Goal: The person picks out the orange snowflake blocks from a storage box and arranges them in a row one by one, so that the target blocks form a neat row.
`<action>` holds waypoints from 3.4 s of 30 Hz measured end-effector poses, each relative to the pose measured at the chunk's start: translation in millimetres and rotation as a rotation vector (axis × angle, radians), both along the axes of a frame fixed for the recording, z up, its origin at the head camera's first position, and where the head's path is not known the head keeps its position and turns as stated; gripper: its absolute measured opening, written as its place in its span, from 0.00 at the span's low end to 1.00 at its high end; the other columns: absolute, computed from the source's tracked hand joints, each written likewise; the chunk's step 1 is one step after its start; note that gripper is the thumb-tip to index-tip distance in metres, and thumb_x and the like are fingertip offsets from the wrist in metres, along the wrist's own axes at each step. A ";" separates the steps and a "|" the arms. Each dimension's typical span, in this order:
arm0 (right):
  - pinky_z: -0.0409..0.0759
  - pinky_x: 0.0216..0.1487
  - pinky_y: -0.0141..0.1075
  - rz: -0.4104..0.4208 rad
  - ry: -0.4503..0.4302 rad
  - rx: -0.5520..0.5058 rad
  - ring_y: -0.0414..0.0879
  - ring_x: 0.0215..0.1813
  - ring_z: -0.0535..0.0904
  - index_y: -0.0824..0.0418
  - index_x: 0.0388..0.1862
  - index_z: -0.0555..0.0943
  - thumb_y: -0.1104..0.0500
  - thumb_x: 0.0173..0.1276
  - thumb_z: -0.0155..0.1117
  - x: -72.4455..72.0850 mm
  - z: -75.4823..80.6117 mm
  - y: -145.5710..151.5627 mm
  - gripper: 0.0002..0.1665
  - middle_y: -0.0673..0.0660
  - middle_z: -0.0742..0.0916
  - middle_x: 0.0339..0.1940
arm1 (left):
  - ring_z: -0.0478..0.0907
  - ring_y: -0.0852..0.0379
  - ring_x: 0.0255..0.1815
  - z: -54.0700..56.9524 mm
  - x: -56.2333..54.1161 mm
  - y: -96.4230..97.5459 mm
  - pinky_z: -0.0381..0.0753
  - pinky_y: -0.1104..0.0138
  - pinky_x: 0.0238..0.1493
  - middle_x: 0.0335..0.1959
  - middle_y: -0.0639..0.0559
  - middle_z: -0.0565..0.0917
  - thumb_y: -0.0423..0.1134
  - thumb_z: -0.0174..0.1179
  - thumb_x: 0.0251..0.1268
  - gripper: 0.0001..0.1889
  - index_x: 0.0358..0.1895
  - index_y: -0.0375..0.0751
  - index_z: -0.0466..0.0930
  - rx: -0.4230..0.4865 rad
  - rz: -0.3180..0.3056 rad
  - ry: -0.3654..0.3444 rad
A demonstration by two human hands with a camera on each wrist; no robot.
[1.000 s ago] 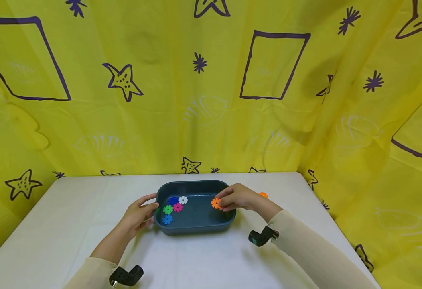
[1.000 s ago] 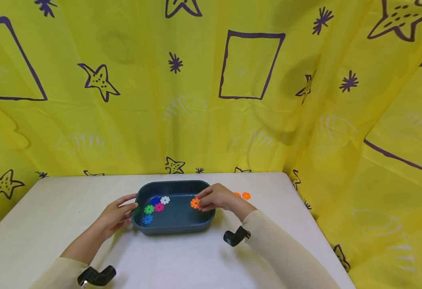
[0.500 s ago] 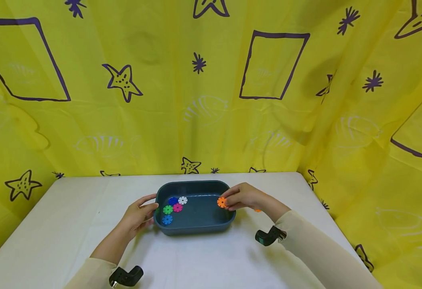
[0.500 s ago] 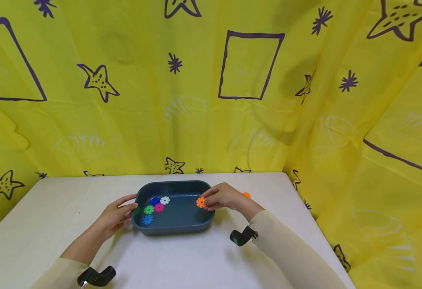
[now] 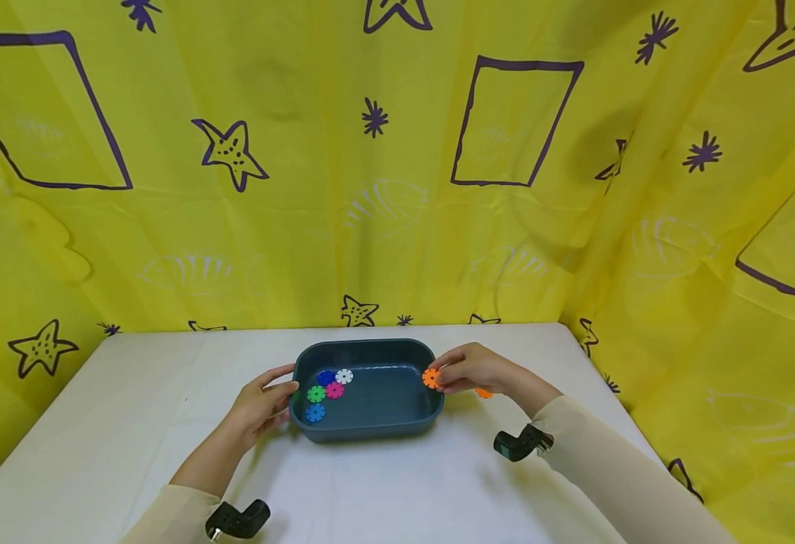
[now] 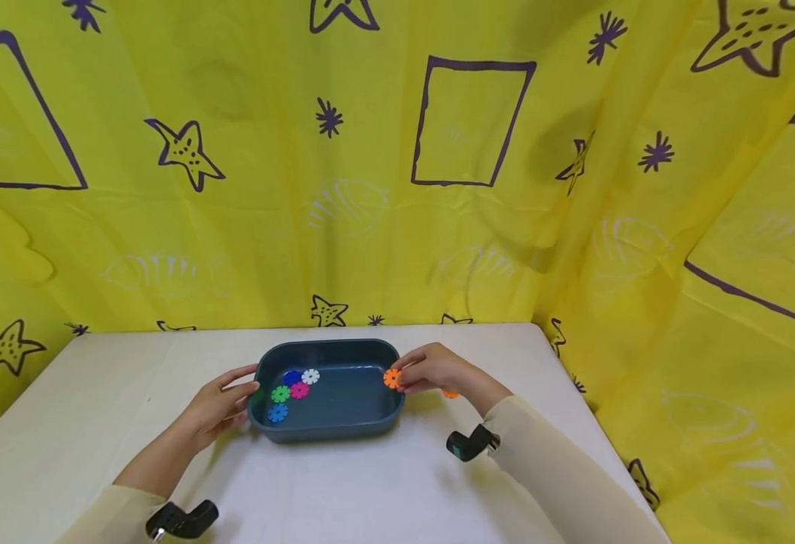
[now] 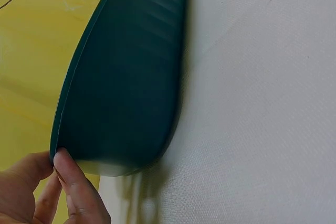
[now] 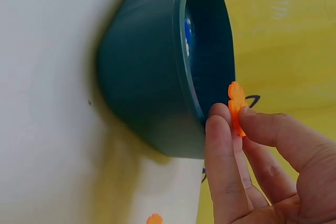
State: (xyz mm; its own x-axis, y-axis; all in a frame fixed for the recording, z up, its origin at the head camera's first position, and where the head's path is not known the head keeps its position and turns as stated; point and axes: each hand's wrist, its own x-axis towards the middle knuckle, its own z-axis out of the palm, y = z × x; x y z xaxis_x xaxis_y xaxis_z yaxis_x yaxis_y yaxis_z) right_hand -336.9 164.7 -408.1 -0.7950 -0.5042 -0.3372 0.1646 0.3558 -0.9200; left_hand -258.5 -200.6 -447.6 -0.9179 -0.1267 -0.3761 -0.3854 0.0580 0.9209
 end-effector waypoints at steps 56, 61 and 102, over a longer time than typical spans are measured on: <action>0.85 0.42 0.35 -0.164 -0.126 0.060 0.45 0.35 0.86 0.76 0.60 0.75 0.71 0.66 0.62 -9.0 -32.2 46.7 0.23 0.57 0.87 0.35 | 0.81 0.62 0.33 -4.0 -1.5 -1.2 0.83 0.71 0.33 0.48 0.46 0.84 0.40 0.59 0.70 0.27 0.71 0.43 0.67 0.035 0.005 0.024; 0.85 0.41 0.36 -0.183 -0.127 0.071 0.45 0.35 0.86 0.76 0.59 0.75 0.70 0.66 0.63 -9.4 -34.1 46.3 0.23 0.56 0.87 0.34 | 0.82 0.62 0.33 -3.9 -0.9 -1.3 0.83 0.70 0.33 0.48 0.47 0.84 0.40 0.59 0.70 0.28 0.71 0.42 0.66 0.051 -0.003 0.030; 0.85 0.36 0.34 -0.205 -0.040 0.195 0.43 0.28 0.85 0.78 0.51 0.79 0.71 0.64 0.64 -12.6 -40.7 37.9 0.17 0.57 0.87 0.30 | 0.80 0.61 0.33 -4.3 -2.2 -2.0 0.82 0.71 0.33 0.47 0.46 0.84 0.39 0.58 0.71 0.26 0.70 0.44 0.67 0.040 -0.004 0.021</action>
